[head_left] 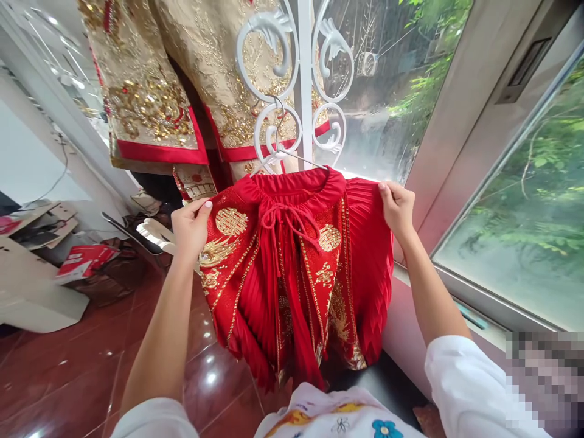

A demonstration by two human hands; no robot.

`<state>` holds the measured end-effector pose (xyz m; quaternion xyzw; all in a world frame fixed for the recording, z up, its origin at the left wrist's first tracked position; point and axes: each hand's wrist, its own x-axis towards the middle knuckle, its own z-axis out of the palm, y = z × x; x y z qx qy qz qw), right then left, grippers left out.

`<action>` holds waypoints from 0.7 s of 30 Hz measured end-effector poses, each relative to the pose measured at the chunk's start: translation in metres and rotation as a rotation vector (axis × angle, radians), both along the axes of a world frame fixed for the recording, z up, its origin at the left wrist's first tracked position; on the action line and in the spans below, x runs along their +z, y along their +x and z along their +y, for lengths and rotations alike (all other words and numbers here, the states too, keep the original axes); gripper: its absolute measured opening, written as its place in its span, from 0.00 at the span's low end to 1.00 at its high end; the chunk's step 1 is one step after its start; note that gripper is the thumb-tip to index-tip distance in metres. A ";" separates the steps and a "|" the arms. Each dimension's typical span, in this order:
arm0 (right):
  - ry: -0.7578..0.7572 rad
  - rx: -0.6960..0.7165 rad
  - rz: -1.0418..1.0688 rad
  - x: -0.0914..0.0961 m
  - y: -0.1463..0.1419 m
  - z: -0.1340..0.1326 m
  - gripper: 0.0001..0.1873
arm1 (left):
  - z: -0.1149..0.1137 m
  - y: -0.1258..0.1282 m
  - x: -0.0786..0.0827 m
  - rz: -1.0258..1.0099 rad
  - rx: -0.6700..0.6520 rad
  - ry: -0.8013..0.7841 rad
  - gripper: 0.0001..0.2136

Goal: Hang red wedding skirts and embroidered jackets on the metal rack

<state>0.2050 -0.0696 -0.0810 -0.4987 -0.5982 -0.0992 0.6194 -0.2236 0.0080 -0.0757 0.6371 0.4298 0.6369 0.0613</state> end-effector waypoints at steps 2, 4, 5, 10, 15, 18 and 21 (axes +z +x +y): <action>0.010 0.016 0.058 -0.011 -0.004 0.000 0.19 | -0.005 -0.001 0.006 -0.009 0.001 0.021 0.10; -0.007 0.008 0.087 -0.018 -0.008 0.004 0.20 | -0.010 -0.006 0.012 -0.040 -0.038 0.016 0.11; -0.020 -0.029 0.068 -0.019 -0.010 0.006 0.21 | -0.011 -0.010 0.014 -0.056 -0.066 -0.002 0.12; 0.052 -0.323 -0.139 -0.003 -0.027 0.000 0.17 | -0.012 -0.028 0.014 0.027 -0.231 -0.224 0.16; -0.107 -0.439 -0.274 -0.001 -0.076 -0.021 0.20 | -0.012 -0.022 0.010 0.018 -0.071 -0.130 0.14; -0.330 -0.254 -0.172 -0.012 -0.097 -0.023 0.18 | -0.014 -0.015 0.013 -0.056 0.069 0.043 0.14; -0.460 0.107 0.025 -0.024 -0.096 -0.019 0.21 | -0.011 -0.013 0.016 -0.075 0.095 0.038 0.13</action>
